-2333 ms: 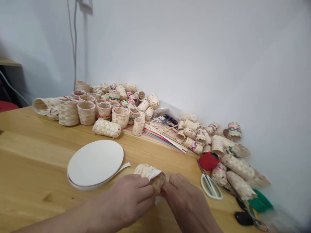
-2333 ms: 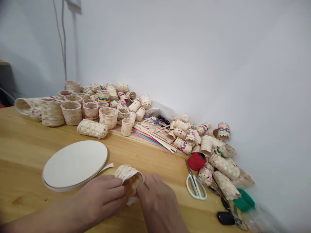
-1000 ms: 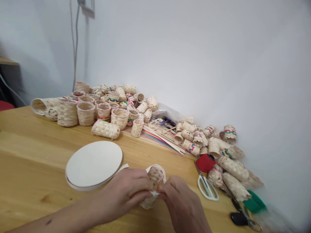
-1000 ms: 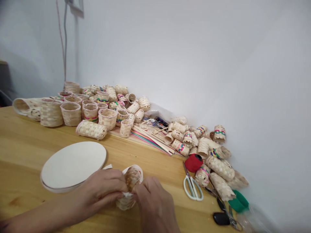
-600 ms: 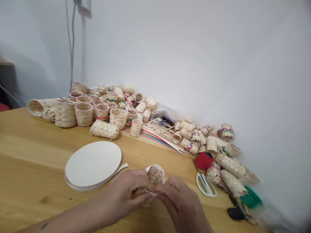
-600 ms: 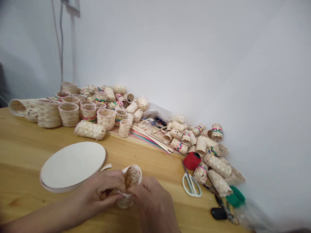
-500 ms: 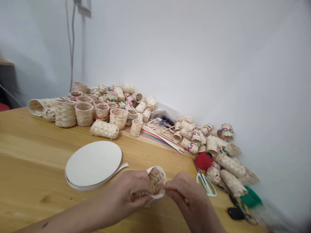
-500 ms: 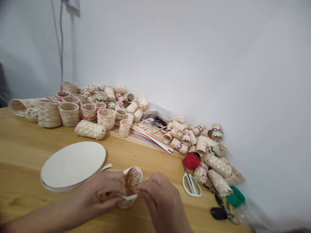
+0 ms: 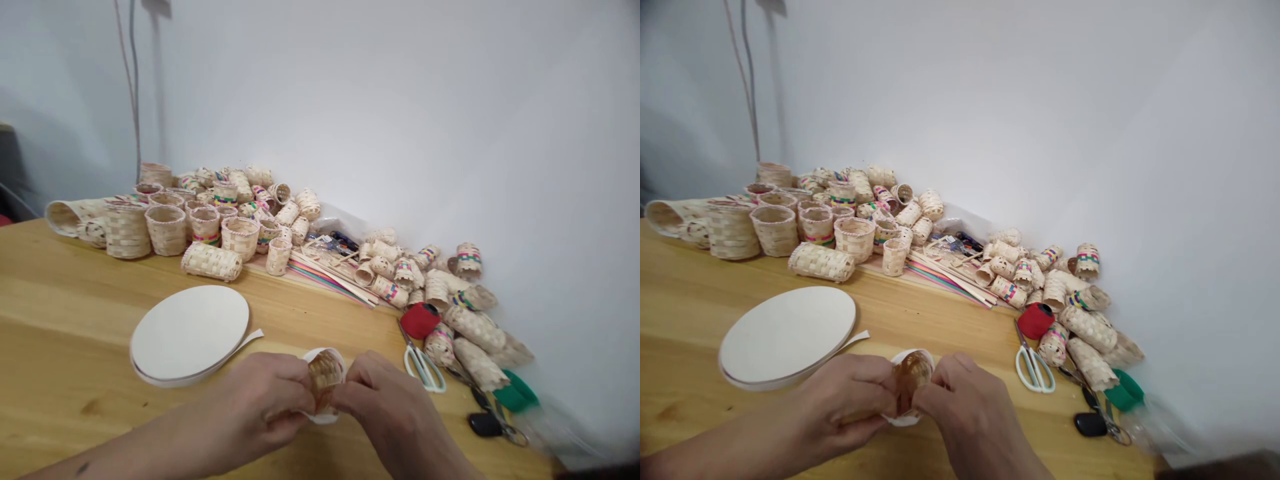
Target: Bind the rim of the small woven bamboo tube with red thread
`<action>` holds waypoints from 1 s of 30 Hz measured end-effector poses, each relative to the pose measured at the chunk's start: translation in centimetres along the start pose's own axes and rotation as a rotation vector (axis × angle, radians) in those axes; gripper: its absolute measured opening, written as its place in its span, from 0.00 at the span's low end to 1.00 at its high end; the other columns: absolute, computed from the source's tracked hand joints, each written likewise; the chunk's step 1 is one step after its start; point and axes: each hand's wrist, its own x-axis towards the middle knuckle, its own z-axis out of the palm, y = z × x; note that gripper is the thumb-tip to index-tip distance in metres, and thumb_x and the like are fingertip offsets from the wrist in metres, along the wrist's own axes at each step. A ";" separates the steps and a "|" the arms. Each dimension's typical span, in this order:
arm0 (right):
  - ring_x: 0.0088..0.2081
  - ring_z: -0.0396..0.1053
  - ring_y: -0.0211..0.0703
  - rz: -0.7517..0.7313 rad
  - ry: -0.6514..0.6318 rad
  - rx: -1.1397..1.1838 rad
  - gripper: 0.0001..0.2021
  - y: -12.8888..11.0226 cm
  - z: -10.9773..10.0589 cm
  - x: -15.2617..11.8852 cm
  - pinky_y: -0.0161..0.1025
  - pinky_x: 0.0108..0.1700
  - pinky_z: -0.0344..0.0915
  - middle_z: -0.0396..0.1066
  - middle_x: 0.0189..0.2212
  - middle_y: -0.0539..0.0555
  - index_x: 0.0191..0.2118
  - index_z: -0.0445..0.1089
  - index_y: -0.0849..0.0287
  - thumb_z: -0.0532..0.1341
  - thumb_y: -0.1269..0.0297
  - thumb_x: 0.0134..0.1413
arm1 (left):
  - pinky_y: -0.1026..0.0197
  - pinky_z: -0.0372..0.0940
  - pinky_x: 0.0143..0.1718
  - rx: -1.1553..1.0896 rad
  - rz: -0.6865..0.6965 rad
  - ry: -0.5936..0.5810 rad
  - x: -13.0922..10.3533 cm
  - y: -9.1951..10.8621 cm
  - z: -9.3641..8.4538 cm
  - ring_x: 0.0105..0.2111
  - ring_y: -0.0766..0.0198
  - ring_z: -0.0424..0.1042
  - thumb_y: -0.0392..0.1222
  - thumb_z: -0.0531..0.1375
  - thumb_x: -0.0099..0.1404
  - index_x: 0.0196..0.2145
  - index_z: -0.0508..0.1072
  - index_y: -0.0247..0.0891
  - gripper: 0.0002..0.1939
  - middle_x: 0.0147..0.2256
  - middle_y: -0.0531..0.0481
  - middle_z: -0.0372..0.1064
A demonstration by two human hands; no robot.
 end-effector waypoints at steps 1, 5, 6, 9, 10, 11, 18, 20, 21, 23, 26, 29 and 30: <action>0.29 0.62 0.37 0.003 -0.006 0.012 0.10 0.1 0.0 0.0 0.35 0.28 0.50 0.65 0.26 0.47 0.33 0.71 0.52 0.55 0.72 0.61 | 0.69 0.62 0.37 0.002 0.001 0.000 0.0 0.0 0.0 0.36 0.67 0.71 0.28 0.57 0.63 0.35 0.73 0.39 0.09 0.36 0.52 0.71; 0.30 0.63 0.37 0.007 -0.025 0.063 0.09 0.1 0.1 0.0 0.34 0.29 0.52 0.67 0.28 0.47 0.34 0.71 0.52 0.56 0.73 0.60 | 0.69 0.62 0.39 -0.014 0.009 -0.001 0.0 -0.1 0.0 0.38 0.67 0.71 0.27 0.56 0.63 0.36 0.73 0.40 0.10 0.37 0.53 0.71; 0.31 0.63 0.37 0.010 -0.030 0.068 0.09 0.1 0.1 0.0 0.34 0.29 0.52 0.67 0.28 0.47 0.34 0.71 0.52 0.56 0.73 0.60 | 0.69 0.61 0.38 -0.018 0.015 0.001 0.0 -0.1 0.0 0.38 0.68 0.71 0.27 0.56 0.63 0.36 0.73 0.40 0.10 0.37 0.53 0.71; 0.31 0.63 0.37 0.017 -0.037 0.067 0.09 0.1 0.2 0.0 0.34 0.29 0.52 0.67 0.29 0.46 0.34 0.70 0.53 0.57 0.74 0.59 | 0.70 0.61 0.37 -0.020 0.023 0.007 0.1 0.0 0.0 0.37 0.68 0.71 0.27 0.56 0.63 0.36 0.73 0.39 0.10 0.37 0.53 0.71; 0.31 0.63 0.37 0.019 -0.037 0.063 0.09 0.1 0.3 0.0 0.34 0.29 0.51 0.67 0.29 0.46 0.33 0.69 0.53 0.57 0.75 0.59 | 0.70 0.61 0.37 -0.016 0.019 0.003 0.1 0.0 -0.1 0.37 0.68 0.71 0.27 0.56 0.63 0.36 0.73 0.39 0.10 0.37 0.53 0.71; 0.31 0.63 0.36 0.019 -0.037 0.060 0.09 0.1 0.3 0.0 0.35 0.29 0.51 0.67 0.28 0.46 0.32 0.69 0.54 0.57 0.75 0.58 | 0.70 0.61 0.37 -0.012 0.012 -0.002 0.1 0.0 -0.1 0.36 0.68 0.71 0.27 0.56 0.63 0.36 0.73 0.39 0.10 0.36 0.52 0.71; 0.32 0.63 0.36 -0.053 -0.083 0.095 0.09 0.0 -0.7 1.6 0.35 0.30 0.51 0.68 0.29 0.46 0.31 0.68 0.55 0.56 0.75 0.61 | 0.68 0.63 0.39 -0.057 0.015 -0.028 0.3 0.2 -0.6 0.37 0.66 0.71 0.26 0.56 0.62 0.39 0.74 0.39 0.12 0.37 0.50 0.72; 0.33 0.64 0.36 -0.065 -0.177 0.136 0.09 0.2 -1.3 2.5 0.34 0.33 0.54 0.69 0.31 0.45 0.33 0.70 0.54 0.57 0.74 0.61 | 0.68 0.63 0.40 -0.073 0.019 -0.022 0.3 0.1 -0.7 0.37 0.65 0.71 0.27 0.56 0.63 0.39 0.74 0.38 0.12 0.38 0.49 0.72; 0.34 0.65 0.36 -0.066 -0.233 0.156 0.09 0.3 -1.7 2.9 0.33 0.34 0.55 0.70 0.31 0.45 0.33 0.71 0.53 0.57 0.73 0.61 | 0.68 0.63 0.40 -0.085 0.018 -0.018 0.4 0.1 -0.8 0.37 0.65 0.71 0.27 0.56 0.63 0.38 0.74 0.37 0.11 0.37 0.49 0.72; 0.35 0.66 0.36 -0.067 -0.321 0.189 0.10 0.7 -2.1 3.7 0.32 0.35 0.56 0.70 0.31 0.46 0.33 0.73 0.54 0.57 0.72 0.62 | 0.69 0.63 0.39 -0.119 0.007 -0.008 0.4 0.0 -0.8 0.37 0.65 0.71 0.28 0.57 0.63 0.37 0.74 0.37 0.08 0.37 0.49 0.72; 0.35 0.67 0.35 -0.083 -0.391 0.261 0.10 1.3 -2.2 4.5 0.30 0.36 0.58 0.71 0.32 0.47 0.33 0.74 0.55 0.56 0.71 0.63 | 0.69 0.63 0.38 -0.175 -0.014 0.009 0.5 0.0 -0.9 0.36 0.66 0.71 0.29 0.57 0.63 0.35 0.74 0.36 0.07 0.35 0.48 0.72; 0.34 0.67 0.34 -0.098 -0.408 0.332 0.08 1.6 -1.8 5.0 0.29 0.36 0.58 0.71 0.30 0.46 0.31 0.74 0.57 0.60 0.71 0.60 | 0.69 0.62 0.35 -0.194 -0.059 0.012 0.6 -0.2 -1.0 0.34 0.66 0.70 0.28 0.57 0.62 0.33 0.75 0.34 0.07 0.33 0.49 0.71; 0.34 0.67 0.34 -0.098 -0.406 0.346 0.07 1.6 -1.7 5.2 0.29 0.36 0.58 0.71 0.29 0.46 0.31 0.74 0.58 0.61 0.71 0.59 | 0.69 0.62 0.35 -0.198 -0.075 0.009 0.6 -0.4 -1.0 0.33 0.66 0.70 0.28 0.57 0.61 0.32 0.75 0.34 0.07 0.33 0.49 0.71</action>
